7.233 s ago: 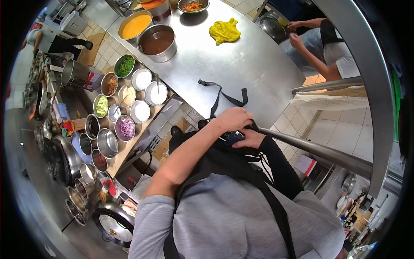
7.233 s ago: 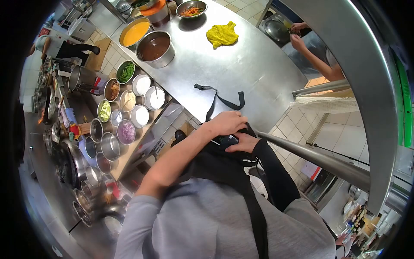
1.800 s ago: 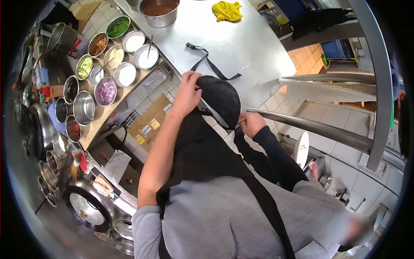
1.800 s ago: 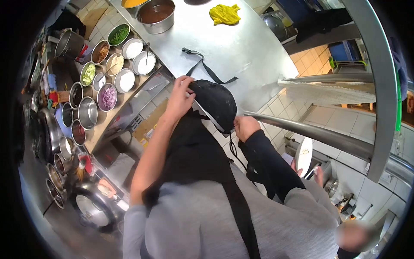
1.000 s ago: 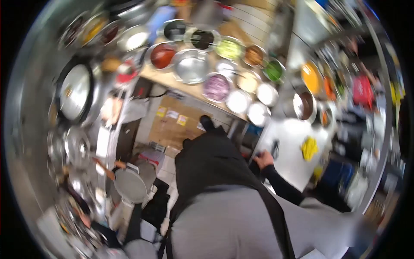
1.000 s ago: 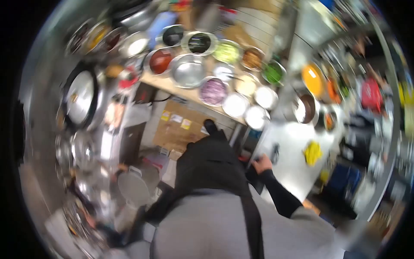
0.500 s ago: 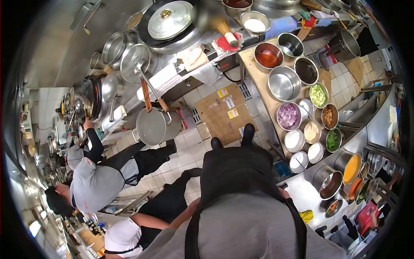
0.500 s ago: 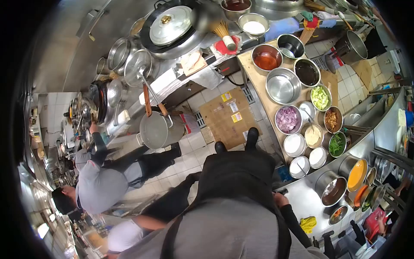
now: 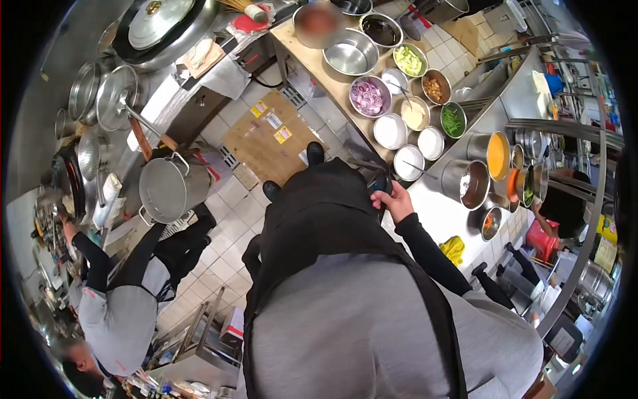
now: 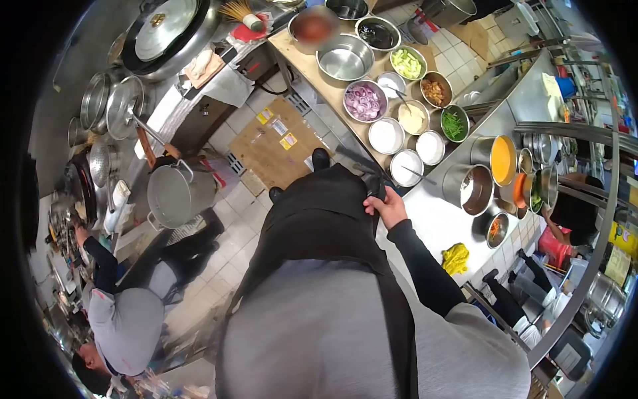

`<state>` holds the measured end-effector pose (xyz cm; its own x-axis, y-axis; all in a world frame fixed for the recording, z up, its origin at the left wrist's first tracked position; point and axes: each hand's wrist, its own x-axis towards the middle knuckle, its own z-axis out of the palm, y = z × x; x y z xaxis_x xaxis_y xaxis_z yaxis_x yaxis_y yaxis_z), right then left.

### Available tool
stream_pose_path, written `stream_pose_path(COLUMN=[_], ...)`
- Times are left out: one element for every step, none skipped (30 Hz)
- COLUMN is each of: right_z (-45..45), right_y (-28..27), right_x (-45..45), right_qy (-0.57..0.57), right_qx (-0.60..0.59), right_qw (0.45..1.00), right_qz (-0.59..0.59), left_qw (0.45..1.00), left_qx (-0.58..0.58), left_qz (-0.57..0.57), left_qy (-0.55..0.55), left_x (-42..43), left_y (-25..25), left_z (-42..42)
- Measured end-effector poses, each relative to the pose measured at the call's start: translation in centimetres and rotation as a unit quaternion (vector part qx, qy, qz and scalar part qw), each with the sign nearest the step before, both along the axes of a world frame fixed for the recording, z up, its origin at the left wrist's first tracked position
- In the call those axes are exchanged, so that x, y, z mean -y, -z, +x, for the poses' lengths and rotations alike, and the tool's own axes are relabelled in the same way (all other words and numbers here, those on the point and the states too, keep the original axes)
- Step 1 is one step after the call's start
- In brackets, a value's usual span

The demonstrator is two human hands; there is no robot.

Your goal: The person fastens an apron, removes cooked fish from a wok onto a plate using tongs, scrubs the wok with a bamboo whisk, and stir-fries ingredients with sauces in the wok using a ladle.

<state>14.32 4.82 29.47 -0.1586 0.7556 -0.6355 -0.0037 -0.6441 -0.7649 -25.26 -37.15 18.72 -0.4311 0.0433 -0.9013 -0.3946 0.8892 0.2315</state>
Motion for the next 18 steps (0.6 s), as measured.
stream_pose_path(right_z=[-0.6,-1.3,-1.7,-2.0,-2.4,-2.3,-2.1,-1.9,-2.3,-2.2,-1.8,-1.5,-1.5,-1.9,-2.2,-2.4,-2.3,-1.9], right_y=[-0.4,-1.0,-1.3,-1.6,-1.6,-1.3,-0.8,-0.4,-1.1,-1.1,-1.1,-1.1,-1.3,-1.7,-2.2,-2.5,-1.9,-0.7], right_x=[-0.2,-0.4,-0.3,-0.3,-0.7,-1.0,-1.1,-1.4,-1.8,-2.3,-3.0,-3.7,-4.0,-4.2,-4.2,-4.1,-4.1,-3.9], right_qy=[-0.002,-0.006,-0.016,-0.028,-0.04,-0.052,-0.064,-0.075,-0.063,-0.057,-0.05,-0.043,-0.057,-0.084,-0.108,-0.13,-0.126,-0.121], right_qx=[0.02,0.039,0.045,0.051,0.056,0.05,0.046,0.041,0.041,0.006,-0.029,-0.064,-0.066,-0.043,-0.019,0.005,0.016,0.028], right_qw=[1.0,0.999,0.999,0.998,0.997,0.997,0.997,0.996,0.997,0.997,0.993,0.987,0.985,0.991,0.993,0.991,0.992,0.992], right_qz=[0.013,0.024,0.025,0.026,0.03,0.02,0.01,0.0,-0.017,-0.058,-0.099,-0.141,-0.15,-0.092,-0.034,0.024,0.025,0.026], left_qw=[0.999,0.998,0.996,0.993,0.987,0.98,0.971,0.962,0.951,0.94,0.928,0.916,0.907,0.913,0.92,0.927,0.928,0.921], left_qx=[-0.01,-0.02,-0.026,-0.039,-0.055,-0.07,-0.089,-0.105,-0.123,-0.14,-0.156,-0.172,-0.182,-0.188,-0.194,-0.197,-0.203,-0.215], left_qz=[0.007,0.011,0.015,0.024,0.039,0.052,0.07,0.088,0.108,0.136,0.168,0.195,0.224,0.221,0.217,0.213,0.214,0.216], left_qy=[-0.031,-0.06,-0.084,-0.113,-0.147,-0.178,-0.209,-0.235,-0.261,-0.281,-0.292,-0.305,-0.307,-0.286,-0.263,-0.239,-0.228,-0.244], left_x=[0.0,0.1,0.2,0.3,0.2,-0.1,-0.4,-0.8,-1.1,-1.8,-2.7,-4.3,-6.8,-8.1,-9.1,-9.6,-10.1,-10.8], left_y=[0.5,0.8,1.1,1.3,1.6,1.6,1.7,1.8,1.5,0.9,0.1,-1.6,-4.6,-5.7,-6.5,-6.9,-7.1,-7.5], left_z=[-0.2,-0.3,-0.2,-0.1,-0.2,-0.3,-0.4,-0.5,-0.7,-0.7,-1.0,-1.0,-0.9,-0.8,-0.8,-0.9,-1.0,-0.8])
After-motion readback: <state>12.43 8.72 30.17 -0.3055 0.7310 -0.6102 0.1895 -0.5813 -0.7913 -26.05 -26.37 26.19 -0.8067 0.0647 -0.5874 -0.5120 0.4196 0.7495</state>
